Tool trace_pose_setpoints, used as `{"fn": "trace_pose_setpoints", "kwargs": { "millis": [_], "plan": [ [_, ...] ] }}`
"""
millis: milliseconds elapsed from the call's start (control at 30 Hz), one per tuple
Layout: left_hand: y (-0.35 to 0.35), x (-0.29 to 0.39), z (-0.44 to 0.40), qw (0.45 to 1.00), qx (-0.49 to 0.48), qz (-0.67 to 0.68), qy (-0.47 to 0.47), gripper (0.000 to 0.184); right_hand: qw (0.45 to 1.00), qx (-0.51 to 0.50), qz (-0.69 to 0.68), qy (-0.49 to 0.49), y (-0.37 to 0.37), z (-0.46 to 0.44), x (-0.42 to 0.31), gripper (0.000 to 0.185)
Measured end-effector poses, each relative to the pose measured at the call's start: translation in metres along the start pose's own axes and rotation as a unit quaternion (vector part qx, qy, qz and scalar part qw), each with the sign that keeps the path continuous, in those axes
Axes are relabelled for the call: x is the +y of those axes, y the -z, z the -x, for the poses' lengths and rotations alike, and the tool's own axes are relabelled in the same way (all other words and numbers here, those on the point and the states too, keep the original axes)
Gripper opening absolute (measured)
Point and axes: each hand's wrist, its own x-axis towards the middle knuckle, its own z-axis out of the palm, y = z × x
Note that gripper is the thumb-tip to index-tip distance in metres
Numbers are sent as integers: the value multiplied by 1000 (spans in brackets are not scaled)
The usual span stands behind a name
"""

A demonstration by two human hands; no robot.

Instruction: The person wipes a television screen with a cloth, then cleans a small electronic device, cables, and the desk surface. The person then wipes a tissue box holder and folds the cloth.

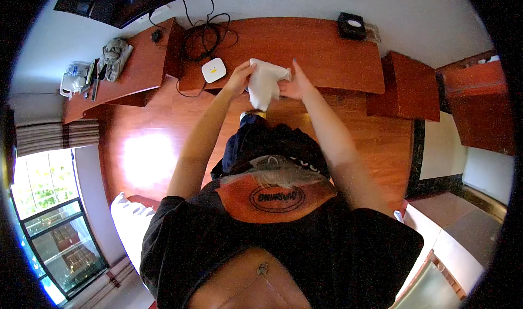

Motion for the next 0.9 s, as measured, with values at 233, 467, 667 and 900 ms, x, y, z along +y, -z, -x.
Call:
{"fn": "trace_pose_setpoints", "kwargs": {
  "millis": [233,467,667,900],
  "plan": [
    [17,-18,6,984,112,-135,29,27,951,59,204,224,16,-26,38,59],
    [62,-49,13,976,167,-124,70,29,819,63,506,261,-1,-31,39,55],
    [77,-45,18,965,141,-214,50,44,521,156,798,260,-22,-50,61,38],
    [135,-42,6,761,27,-647,34,48,651,135,719,202,-38,-91,55,28]
  ]
}}
